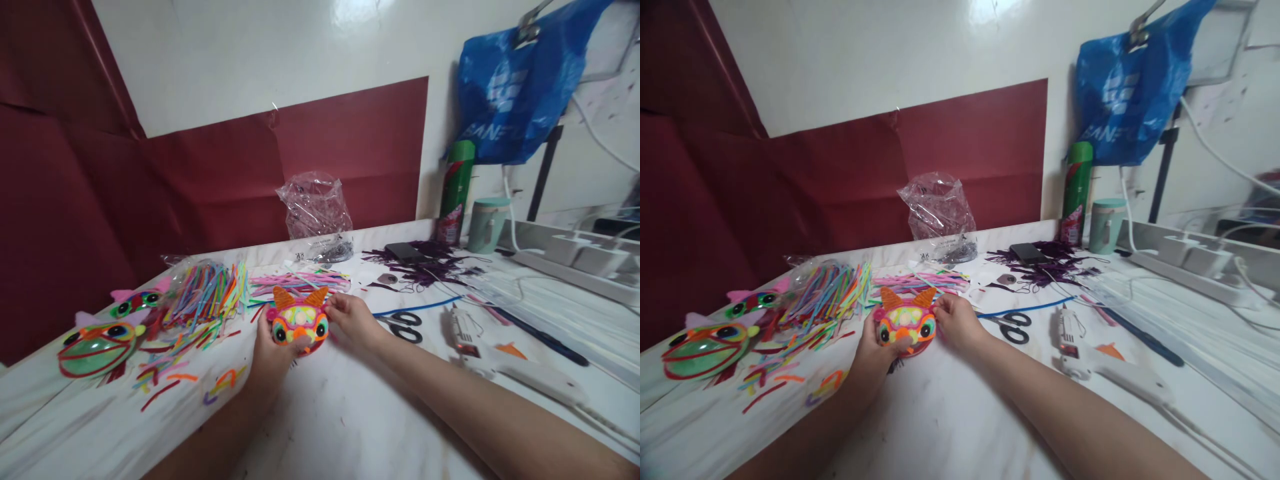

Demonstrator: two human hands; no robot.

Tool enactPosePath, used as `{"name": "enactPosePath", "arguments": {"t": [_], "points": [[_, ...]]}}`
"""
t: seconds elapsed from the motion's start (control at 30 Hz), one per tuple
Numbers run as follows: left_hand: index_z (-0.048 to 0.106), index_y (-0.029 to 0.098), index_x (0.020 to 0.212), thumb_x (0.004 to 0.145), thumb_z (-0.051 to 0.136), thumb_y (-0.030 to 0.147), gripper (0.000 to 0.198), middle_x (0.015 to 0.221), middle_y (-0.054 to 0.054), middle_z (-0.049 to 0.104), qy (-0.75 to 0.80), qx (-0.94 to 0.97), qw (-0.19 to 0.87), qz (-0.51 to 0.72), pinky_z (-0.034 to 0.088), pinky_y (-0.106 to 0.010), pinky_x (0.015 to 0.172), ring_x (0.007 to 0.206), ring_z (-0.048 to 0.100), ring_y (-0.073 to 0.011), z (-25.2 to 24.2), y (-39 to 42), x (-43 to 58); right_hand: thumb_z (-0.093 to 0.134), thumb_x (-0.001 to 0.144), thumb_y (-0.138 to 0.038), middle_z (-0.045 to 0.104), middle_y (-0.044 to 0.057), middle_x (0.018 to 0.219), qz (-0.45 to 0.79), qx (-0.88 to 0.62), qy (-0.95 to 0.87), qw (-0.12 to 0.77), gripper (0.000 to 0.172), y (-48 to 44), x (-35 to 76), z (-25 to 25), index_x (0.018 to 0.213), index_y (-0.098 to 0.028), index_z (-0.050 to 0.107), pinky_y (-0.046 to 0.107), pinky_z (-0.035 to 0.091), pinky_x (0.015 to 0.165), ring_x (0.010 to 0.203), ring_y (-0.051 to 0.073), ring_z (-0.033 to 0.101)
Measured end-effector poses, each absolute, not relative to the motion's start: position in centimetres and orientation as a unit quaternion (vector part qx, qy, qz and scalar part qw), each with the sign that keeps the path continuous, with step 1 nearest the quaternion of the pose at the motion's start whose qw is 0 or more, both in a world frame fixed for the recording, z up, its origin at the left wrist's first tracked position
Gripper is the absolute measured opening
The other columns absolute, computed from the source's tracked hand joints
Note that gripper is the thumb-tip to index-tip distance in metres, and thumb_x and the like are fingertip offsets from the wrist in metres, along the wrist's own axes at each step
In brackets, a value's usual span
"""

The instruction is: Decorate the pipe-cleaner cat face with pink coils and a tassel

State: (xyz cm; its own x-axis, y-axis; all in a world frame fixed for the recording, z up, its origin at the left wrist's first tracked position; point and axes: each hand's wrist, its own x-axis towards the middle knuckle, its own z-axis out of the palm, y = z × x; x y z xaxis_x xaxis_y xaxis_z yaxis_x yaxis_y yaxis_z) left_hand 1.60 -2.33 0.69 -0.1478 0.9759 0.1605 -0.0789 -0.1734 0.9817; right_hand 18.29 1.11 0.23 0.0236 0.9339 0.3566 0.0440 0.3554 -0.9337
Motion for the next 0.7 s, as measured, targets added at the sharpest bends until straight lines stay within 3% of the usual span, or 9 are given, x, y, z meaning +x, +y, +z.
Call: {"name": "enactPosePath", "arguments": {"t": [0.4,0.53,0.7], "points": [[0.032,0.025,0.128,0.053,0.076,0.01,0.089,0.121,-0.01,0.053,0.468,0.485,0.453,0.583,0.049,-0.03,0.081,0.1,0.059,-0.0217,1.2,-2.28,1.78,0.058,0.06,-0.024,0.048,-0.005,0.046,0.378,-0.43,-0.577,0.582,0.014,1.22,18.39,0.35,0.05,-0.02,0.05,0.024,0.03,0.048,0.047,0.01,0.04],[0.03,0.025,0.129,0.055,0.075,0.012,0.087,0.123,-0.01,0.052,0.46,0.489,0.459,0.582,0.048,-0.03,0.083,0.105,0.056,-0.0218,0.98,-2.05,1.5,0.059,0.057,-0.026,0.051,-0.004,0.05,0.41,-0.419,-0.555,0.59,0.008,1.28,18.09,0.31,0.059,-0.019,0.054,0.025,0.035,0.049,0.048,0.011,0.045],[0.026,0.025,0.131,0.062,0.071,0.015,0.083,0.129,-0.011,0.046,0.453,0.496,0.462,0.579,0.047,-0.031,0.084,0.109,0.053,-0.0223,0.98,-1.99,1.53,0.055,0.057,-0.03,0.052,-0.004,0.051,0.45,-0.407,-0.539,0.584,0.013,1.2,18.04,0.34,0.065,-0.019,0.053,0.026,0.038,0.048,0.045,0.011,0.047]]}}
